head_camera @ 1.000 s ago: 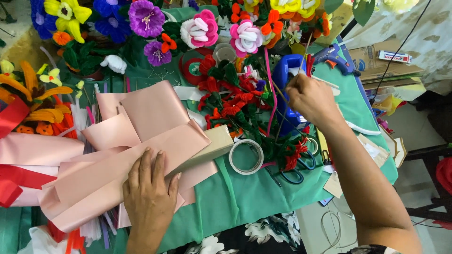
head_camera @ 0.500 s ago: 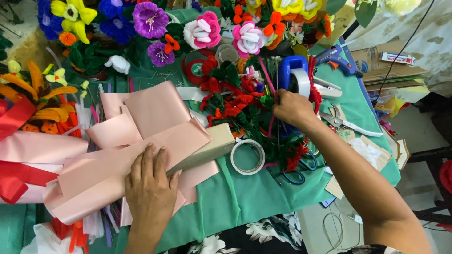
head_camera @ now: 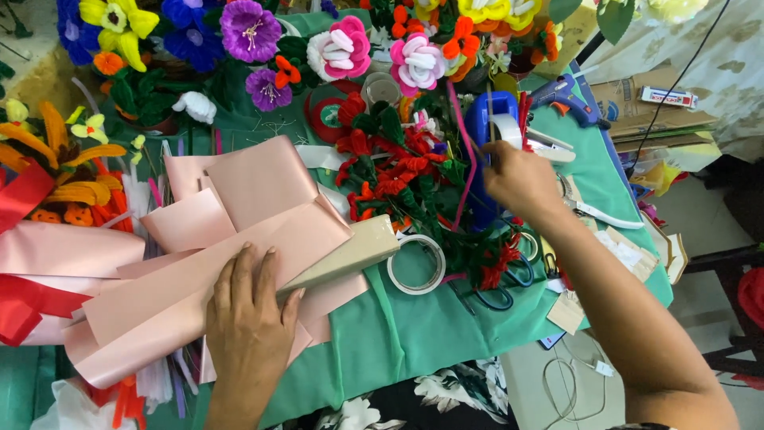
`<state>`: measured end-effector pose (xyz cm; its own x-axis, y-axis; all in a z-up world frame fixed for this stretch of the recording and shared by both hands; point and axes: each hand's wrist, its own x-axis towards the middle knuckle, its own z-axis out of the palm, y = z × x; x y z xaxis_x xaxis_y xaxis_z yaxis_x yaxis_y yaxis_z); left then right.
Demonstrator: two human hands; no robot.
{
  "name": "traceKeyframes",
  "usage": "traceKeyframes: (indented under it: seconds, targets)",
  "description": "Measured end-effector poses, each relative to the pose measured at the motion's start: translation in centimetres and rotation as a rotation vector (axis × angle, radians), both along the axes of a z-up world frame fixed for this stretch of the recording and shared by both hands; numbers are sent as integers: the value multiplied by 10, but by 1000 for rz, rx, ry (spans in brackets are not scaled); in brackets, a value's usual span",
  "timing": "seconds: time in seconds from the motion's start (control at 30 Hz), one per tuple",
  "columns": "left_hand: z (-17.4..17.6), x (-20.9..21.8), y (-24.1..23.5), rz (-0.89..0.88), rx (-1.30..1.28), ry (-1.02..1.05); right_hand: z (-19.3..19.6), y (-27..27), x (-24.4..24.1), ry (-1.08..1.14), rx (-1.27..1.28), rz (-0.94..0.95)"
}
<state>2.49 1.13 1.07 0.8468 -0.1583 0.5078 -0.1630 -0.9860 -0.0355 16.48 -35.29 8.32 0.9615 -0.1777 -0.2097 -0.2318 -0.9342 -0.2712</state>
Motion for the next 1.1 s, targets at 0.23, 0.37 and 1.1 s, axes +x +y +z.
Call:
traceKeyframes:
  seconds: [0.23,0.37,1.1]
  targets:
    - [-4,0,0,22,20,7,-47,24,22,-12,-204,66]
    - [-4,0,2,28,12,22,-53,21,30,43,-113,228]
    - [48,-8,-67,-475,-189,-72,-75,-70,-100,-347,-434,1000]
